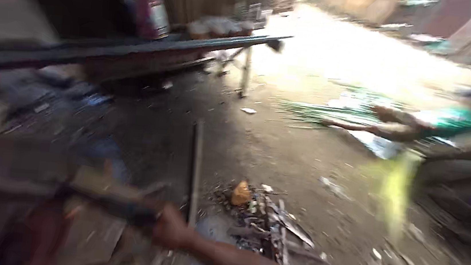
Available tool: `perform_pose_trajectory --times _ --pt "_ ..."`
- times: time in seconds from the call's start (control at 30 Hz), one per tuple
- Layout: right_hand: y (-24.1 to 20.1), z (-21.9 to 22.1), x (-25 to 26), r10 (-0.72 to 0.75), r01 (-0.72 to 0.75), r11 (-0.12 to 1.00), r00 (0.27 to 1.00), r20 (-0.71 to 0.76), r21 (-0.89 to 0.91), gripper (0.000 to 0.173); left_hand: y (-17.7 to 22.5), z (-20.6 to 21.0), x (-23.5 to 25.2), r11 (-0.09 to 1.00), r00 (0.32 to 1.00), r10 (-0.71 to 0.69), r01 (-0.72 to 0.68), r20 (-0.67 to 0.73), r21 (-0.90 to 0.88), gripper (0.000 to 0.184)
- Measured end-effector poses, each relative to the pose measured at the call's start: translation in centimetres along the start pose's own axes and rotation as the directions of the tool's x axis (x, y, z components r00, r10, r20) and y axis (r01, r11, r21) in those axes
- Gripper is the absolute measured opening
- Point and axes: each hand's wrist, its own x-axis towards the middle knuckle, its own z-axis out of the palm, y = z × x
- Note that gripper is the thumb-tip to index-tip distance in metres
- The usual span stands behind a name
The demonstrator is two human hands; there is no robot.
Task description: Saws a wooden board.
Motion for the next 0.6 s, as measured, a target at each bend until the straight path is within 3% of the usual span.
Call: perform_pose_trajectory --times 0.1,0.2,0.37,0.47,0.6 --pt "-0.2 -0.2 0.6 0.122 -0.129 0.991 0.984 0.133 0.043 0.048 1.8 -1.8 1.1 0.992 0.99 -0.118 0.121 0.076 -0.032 0.056" --pt "0.7 0.2 0.4 0.179 -0.193 0.976 0.975 0.134 0.104 0.052 0.6 -0.9 1.6 0.975 0.971 -0.223 0.222 0.09 0.021 0.068" --pt "0.0 -0.2 1.7 0.223 -0.239 0.965 0.964 0.143 0.106 0.052 -1.4 1.7 2.2 0.983 0.983 -0.185 0.185 0.012 0.003 0.069" --pt "-0.3 -0.2 2.7 0.243 -0.262 0.956 0.959 0.143 0.13 0.051 -1.0 0.9 2.3 0.977 0.978 -0.208 0.207 0.025 0.05 0.068" --pt "-0.8 -3.4 -3.6 0.243 -0.247 0.969 0.964 0.103 0.027 0.052 -0.7 1.0 2.4 0.977 0.985 -0.171 0.171 -0.009 0.128 0.068"
